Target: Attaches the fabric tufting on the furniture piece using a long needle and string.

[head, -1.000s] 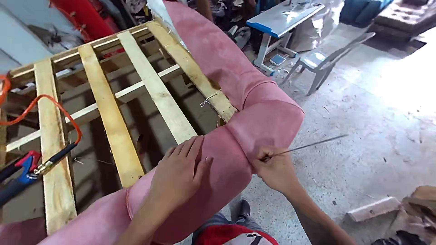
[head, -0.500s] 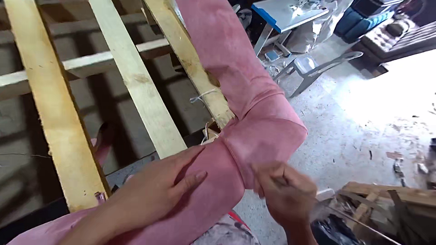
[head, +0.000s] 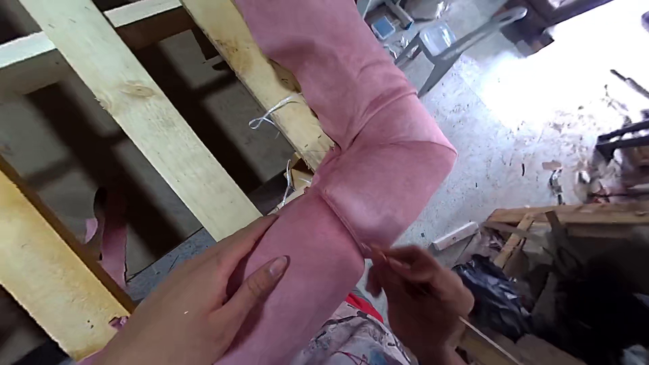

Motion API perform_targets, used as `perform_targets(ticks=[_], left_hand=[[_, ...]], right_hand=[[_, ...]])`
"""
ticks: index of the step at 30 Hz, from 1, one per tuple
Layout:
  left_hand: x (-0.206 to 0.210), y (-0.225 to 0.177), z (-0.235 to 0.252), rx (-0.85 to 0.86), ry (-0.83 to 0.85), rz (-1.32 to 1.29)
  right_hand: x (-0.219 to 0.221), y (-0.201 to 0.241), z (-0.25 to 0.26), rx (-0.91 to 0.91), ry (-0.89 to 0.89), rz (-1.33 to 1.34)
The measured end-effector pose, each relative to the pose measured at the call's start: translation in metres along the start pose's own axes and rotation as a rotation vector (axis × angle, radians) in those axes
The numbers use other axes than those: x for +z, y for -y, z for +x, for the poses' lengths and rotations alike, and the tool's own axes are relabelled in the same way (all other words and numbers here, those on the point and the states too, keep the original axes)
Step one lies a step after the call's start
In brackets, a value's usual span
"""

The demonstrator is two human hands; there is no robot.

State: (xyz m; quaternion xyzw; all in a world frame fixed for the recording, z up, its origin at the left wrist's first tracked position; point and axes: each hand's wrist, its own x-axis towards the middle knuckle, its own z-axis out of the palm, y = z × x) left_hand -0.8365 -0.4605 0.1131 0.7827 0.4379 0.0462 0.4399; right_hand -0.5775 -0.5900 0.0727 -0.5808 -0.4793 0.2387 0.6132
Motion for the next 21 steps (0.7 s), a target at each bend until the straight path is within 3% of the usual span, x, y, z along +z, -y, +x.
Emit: perform_targets(ticks=[3,10,12,16,21], left_hand=[[0.005,-0.001,0.000,0.007,-0.029,0.090],[0.006,-0.006,-0.003,-0.067,-0.030,0.099],[0.004,-0.004,-0.003,-0.068,-0.046,0.104],[0.009,-0.004,-0.005,-0.044,-0.067,0.118],[0.015,-0.007,-0.008,-0.006,-0.059,0.158]], right_hand=[[0.035,-0.006,0.036,-0.132,-0.085,-0.145],[-0.008,-0.034,-0.045,0.093,-0.180,0.012],[0.000,-0.014,-0.019,0.015,-0.143,0.019],[0.047,0.001,0.055,-0.149,-0.052,-0.353],[0.022,0.006,0.032,-0.018,0.055,-0.448]])
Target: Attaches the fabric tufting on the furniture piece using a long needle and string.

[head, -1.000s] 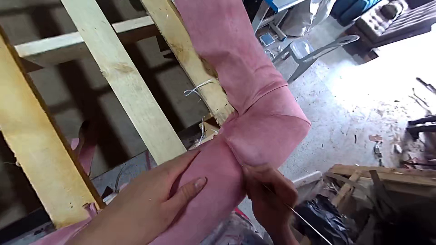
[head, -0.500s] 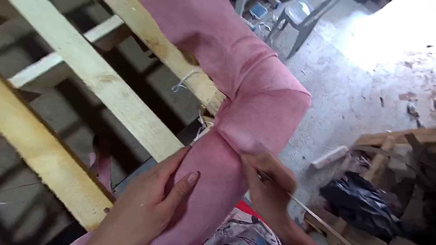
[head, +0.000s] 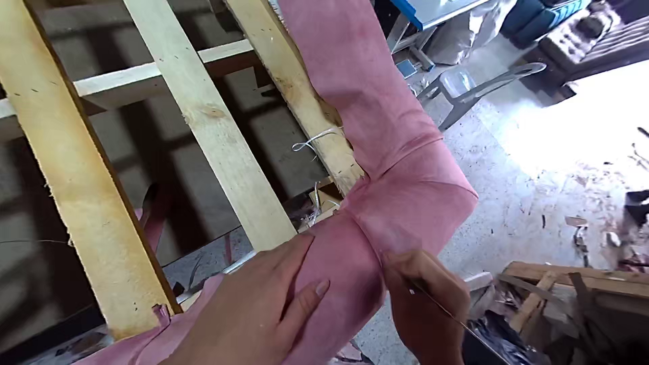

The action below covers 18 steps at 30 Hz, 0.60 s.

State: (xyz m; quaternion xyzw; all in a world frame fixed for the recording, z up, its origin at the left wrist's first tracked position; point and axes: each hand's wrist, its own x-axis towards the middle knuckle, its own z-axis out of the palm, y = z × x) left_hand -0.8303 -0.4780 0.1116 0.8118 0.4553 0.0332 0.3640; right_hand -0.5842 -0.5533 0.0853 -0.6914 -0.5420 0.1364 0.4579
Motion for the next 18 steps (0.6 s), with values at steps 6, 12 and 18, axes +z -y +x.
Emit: perform_targets(ticks=[6,12,18], left_hand=[[-0.008,-0.001,-0.001,0.014,0.087,0.005],[-0.014,-0.004,0.003,0.009,0.106,-0.058],[-0.010,-0.014,0.001,-0.023,0.031,0.055]], right_hand=[[0.023,0.017,0.036,-0.093,-0.001,-0.092],[0.001,-0.048,-0.052,-0.031,-0.136,0.260],[0.030,-0.095,-0.098,0.134,-0.317,0.788]])
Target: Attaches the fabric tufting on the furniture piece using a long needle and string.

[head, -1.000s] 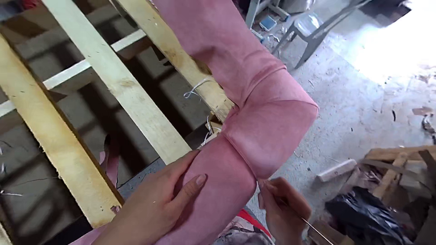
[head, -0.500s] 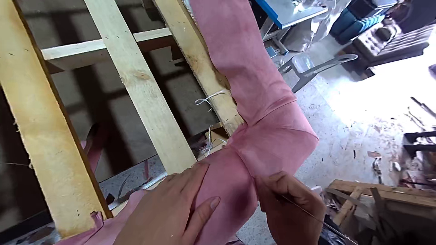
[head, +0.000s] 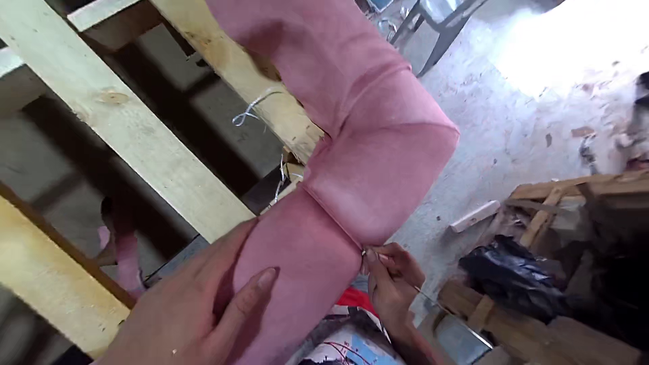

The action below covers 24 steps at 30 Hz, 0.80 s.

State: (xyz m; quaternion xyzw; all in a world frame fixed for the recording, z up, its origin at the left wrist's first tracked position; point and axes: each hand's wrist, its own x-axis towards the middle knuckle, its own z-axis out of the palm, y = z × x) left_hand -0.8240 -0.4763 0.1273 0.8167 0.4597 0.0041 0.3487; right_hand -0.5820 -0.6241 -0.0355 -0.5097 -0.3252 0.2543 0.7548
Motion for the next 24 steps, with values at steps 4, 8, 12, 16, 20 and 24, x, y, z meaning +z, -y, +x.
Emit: perform_targets(ticks=[4,8,12,16,20,24], left_hand=[[0.012,-0.008,0.004,0.024,-0.126,0.300],[0.018,-0.019,0.004,-0.002,-0.211,0.377],[0.019,-0.023,0.000,0.019,-0.250,0.385],[0.021,-0.024,0.008,0.046,-0.252,0.350],[0.027,-0.033,0.002,-0.001,-0.294,0.373],[0.027,-0.029,-0.004,0.019,-0.339,0.362]], right_hand=[[-0.031,-0.041,-0.024,0.042,-0.052,0.180],[-0.050,-0.096,-0.036,0.108,-0.061,0.413],[-0.054,-0.144,-0.064,0.284,-0.145,0.552],[-0.077,-0.101,-0.063,0.364,-0.279,0.441],[-0.028,0.005,-0.019,0.129,-0.159,0.410],[0.003,0.000,-0.010,-0.044,-0.076,0.214]])
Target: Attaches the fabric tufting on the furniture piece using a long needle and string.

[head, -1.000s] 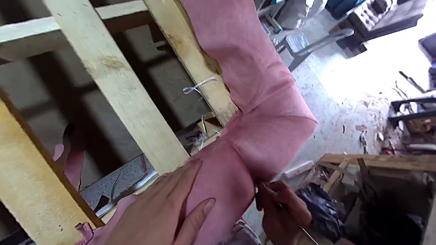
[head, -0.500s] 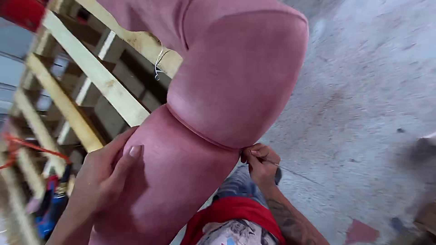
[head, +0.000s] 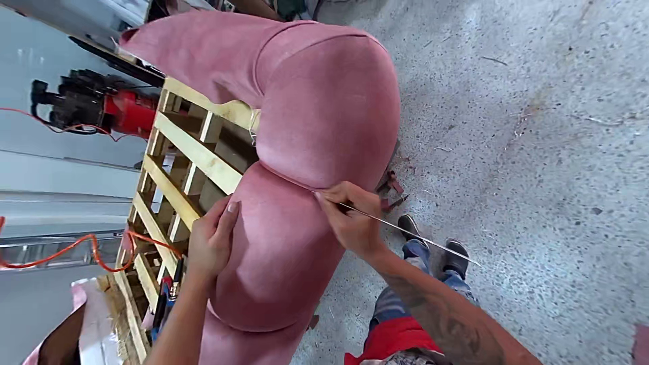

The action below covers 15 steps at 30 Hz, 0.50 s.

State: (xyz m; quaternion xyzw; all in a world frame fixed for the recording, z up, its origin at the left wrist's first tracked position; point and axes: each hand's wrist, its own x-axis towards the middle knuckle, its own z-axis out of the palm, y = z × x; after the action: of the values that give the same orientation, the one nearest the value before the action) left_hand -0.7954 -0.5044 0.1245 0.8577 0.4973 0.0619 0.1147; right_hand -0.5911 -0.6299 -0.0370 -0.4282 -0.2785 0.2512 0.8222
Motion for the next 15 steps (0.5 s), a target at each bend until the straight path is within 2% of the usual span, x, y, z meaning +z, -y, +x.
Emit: perform_targets(ticks=[2,6,8,12,15], left_hand=[[0.003,0.004,0.004,0.017,-0.012,-0.015],[0.008,0.009,0.004,0.040,-0.004,-0.018],[0.005,0.008,0.005,0.045,0.000,-0.030],[0.007,0.009,0.003,0.030,-0.012,-0.076],[0.010,0.010,0.005,0.047,-0.025,-0.084]], right_hand=[[-0.027,-0.036,-0.021,-0.022,-0.059,0.021],[-0.088,-0.091,-0.064,0.291,-0.152,-0.076],[-0.087,-0.081,-0.062,0.352,-0.194,0.021],[-0.050,-0.039,-0.036,0.212,-0.152,0.273],[-0.060,-0.083,-0.053,0.252,-0.184,0.289]])
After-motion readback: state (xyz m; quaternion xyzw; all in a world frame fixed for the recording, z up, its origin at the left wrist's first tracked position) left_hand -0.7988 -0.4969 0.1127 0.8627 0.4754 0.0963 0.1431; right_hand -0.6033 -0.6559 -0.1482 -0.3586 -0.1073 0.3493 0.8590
